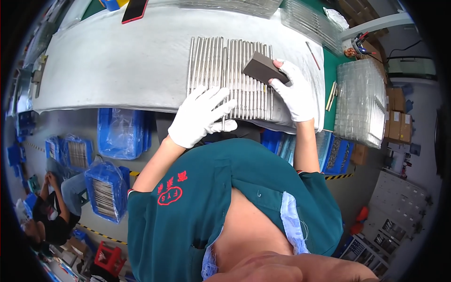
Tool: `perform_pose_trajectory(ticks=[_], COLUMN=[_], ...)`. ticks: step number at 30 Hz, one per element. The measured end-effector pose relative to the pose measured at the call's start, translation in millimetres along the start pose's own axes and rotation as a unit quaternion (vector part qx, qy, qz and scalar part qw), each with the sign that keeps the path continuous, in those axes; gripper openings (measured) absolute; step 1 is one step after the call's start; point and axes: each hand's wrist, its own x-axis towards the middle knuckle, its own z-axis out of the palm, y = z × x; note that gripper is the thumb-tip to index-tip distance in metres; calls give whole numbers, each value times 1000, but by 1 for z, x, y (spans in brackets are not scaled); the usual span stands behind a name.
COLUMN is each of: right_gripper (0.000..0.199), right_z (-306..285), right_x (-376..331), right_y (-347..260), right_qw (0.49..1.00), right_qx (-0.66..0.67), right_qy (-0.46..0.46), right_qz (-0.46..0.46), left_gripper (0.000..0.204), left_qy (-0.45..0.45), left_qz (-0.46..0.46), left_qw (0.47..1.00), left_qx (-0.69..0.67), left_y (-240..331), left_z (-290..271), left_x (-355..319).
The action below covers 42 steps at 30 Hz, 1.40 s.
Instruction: Sanding and organizing thin metal rods on a workbench in a factory setting.
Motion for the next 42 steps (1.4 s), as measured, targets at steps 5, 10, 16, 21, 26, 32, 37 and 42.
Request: perform_pose_trajectory(ticks=[5,10,16,21,26,32,37,42], right_gripper=[52,49,43,45,40,42,42,40], right_z=[-7,-2,34,10,40,23,29,21], right_x=[6,49,83,89,86,93,85,84], right_y=[6,3,-21,9,-15,12,5,8], right_qw=[967,960,945,932,953,953,948,966], right_qx=[179,178,118,184,113,117,172,74], right_qy=[-115,-196,-302,-313,-273,-273,-266,-246], right_qz=[141,92,-32,15,-71,-57,-26,-31], left_gripper=[54,56,55,56,52,51,52,52], left_qy=[35,31,16,17,45,42,48,40], left_qz=[-12,-11,14,5,16,-14,-14,-21], left_qw=[996,995,997,994,996,993,994,995], left_qx=[-75,-99,-73,-110,-79,-112,-101,-87], left_y=[2,2,-4,-2,-6,3,4,4], left_z=[-5,-1,7,5,12,1,-4,-1], left_x=[2,3,0,2,-3,4,4,5])
